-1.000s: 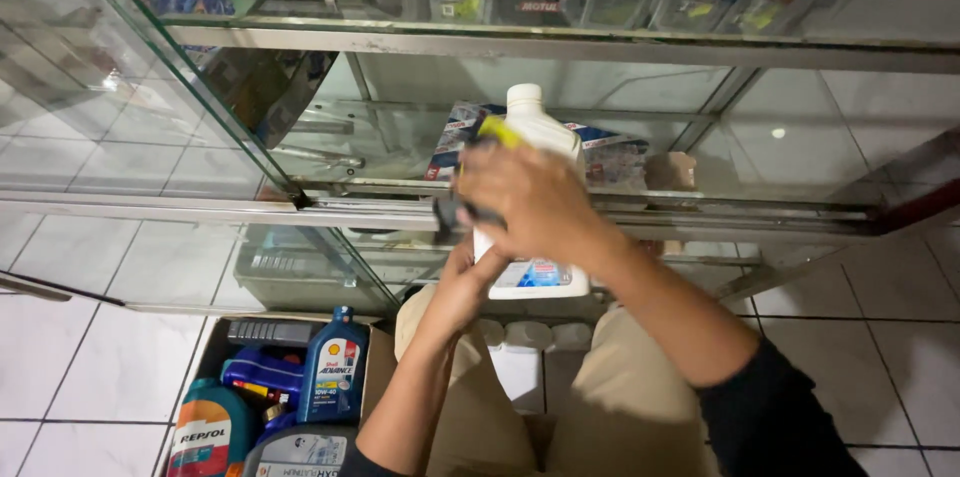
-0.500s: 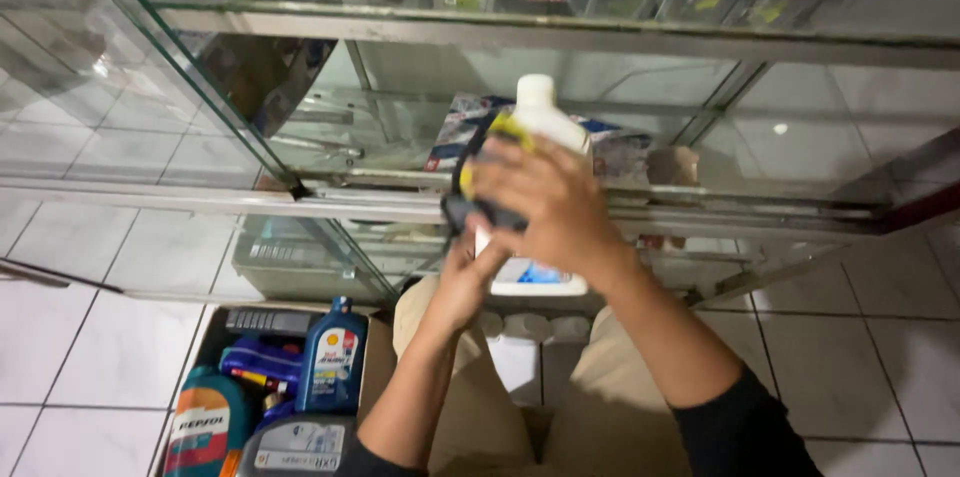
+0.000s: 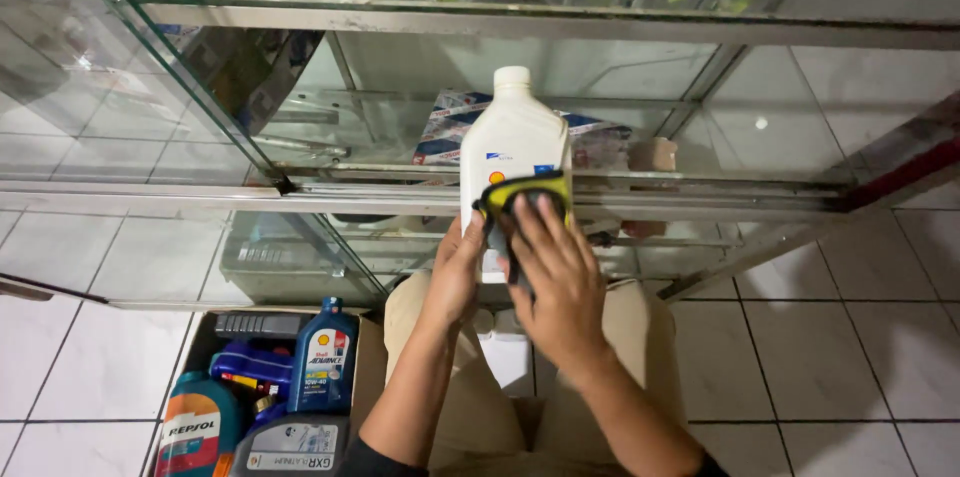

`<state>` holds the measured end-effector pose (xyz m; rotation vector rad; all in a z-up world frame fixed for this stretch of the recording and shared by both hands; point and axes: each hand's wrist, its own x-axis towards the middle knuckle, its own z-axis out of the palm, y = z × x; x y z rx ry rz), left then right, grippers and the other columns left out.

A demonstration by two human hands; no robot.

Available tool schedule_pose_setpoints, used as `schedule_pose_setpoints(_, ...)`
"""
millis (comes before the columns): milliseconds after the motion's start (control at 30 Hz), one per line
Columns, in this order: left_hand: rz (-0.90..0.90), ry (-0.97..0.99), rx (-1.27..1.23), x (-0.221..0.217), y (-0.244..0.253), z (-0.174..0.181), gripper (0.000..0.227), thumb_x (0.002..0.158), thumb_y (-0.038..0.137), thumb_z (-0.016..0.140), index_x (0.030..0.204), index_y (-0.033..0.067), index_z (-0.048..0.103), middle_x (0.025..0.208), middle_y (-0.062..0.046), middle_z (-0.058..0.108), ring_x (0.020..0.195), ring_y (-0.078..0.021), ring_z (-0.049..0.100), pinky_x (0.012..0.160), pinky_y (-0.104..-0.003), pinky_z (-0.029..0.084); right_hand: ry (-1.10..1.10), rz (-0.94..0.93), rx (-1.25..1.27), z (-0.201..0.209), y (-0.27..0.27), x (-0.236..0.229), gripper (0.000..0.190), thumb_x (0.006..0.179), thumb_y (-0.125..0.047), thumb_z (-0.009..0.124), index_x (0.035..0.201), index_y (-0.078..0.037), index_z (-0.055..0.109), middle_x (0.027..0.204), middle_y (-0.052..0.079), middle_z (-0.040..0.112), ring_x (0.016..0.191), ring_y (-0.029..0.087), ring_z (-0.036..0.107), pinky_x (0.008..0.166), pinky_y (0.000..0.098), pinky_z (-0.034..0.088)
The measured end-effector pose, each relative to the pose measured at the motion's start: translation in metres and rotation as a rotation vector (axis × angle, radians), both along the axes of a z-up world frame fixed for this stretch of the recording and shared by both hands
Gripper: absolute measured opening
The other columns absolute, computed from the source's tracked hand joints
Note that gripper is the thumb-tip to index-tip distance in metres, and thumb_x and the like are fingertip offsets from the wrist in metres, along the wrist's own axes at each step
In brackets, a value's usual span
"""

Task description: The person wipes a white motor oil bottle with a yellow cloth, then places it on a glass shelf. They proceed to wipe the glass shelf surface with the cloth.

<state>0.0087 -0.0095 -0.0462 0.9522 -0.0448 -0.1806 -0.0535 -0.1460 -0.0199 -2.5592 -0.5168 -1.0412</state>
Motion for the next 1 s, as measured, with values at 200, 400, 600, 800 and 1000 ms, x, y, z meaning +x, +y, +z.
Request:
schedule_pose_setpoints(200, 0.012, 0.076, 0.029, -0.031, -0.008, 0.025, 0.037, 0.095, 0.022, 0.071, 0.119, -0.0037, 0.06, 0.097, -0.017, 0.07, 0.088, -0.0236, 0.067, 0.077, -0.04, 0.059, -0.248, 0.086, 0.294, -0.074, -0.021, -0.012, 0.033, 0.1, -0.044, 0.057, 0.106, -0.013, 0.069, 0.135, 0.007, 0.07, 0.129, 0.037, 0.061, 0.111, 0.0544, 0.035)
schedule_pose_setpoints(400, -0.068, 0.098, -0.137, -0.063, -0.028, 0.029, 0.047, 0.083, 0.012, 0.077, 0.124, -0.0037, 0.061, 0.101, -0.021, 0.073, 0.087, -0.0293, 0.073, 0.076, -0.045, 0.062, -0.455, -0.035, 0.735, -0.013, -0.014, -0.007, 0.024, 0.098, -0.014, 0.058, 0.105, 0.008, 0.066, 0.122, 0.025, 0.065, 0.121, 0.045, 0.062, 0.109, 0.0533, 0.043)
schedule_pose_setpoints(600, -0.055, 0.357, -0.136, -0.072, -0.023, 0.066, 0.044, 0.096, 0.041, 0.067, 0.112, 0.0002, 0.064, 0.091, -0.015, 0.072, 0.077, -0.0181, 0.067, 0.068, -0.031, 0.057, -0.466, -0.015, 0.198, -0.017, 0.014, -0.038, 0.03, 0.09, -0.04, 0.067, 0.081, -0.012, 0.071, 0.096, 0.003, 0.075, 0.103, 0.029, 0.072, 0.11, 0.0579, 0.037)
schedule_pose_setpoints(800, -0.105, 0.396, -0.337, -0.069, -0.008, 0.067, 0.066, 0.094, 0.043, 0.053, 0.143, -0.0013, 0.052, 0.134, -0.019, 0.063, 0.1, -0.023, 0.059, 0.084, -0.027, 0.045, -0.484, 0.354, 0.154, -0.075, -0.001, -0.037, 0.027, 0.102, -0.043, 0.051, 0.102, -0.022, 0.068, 0.121, -0.013, 0.069, 0.113, 0.014, 0.06, 0.113, 0.0518, 0.034)
schedule_pose_setpoints(1000, -0.1, 0.282, -0.313, -0.084, -0.019, 0.057, 0.058, 0.093, 0.017, 0.049, 0.142, -0.0133, 0.045, 0.133, -0.031, 0.06, 0.113, -0.0352, 0.061, 0.098, -0.041, 0.049, -0.385, 0.153, 0.205, -0.113, -0.029, -0.038, 0.031, 0.098, -0.04, 0.059, 0.113, -0.014, 0.061, 0.097, 0.002, 0.073, 0.084, 0.021, 0.068, 0.099, 0.0496, 0.037)
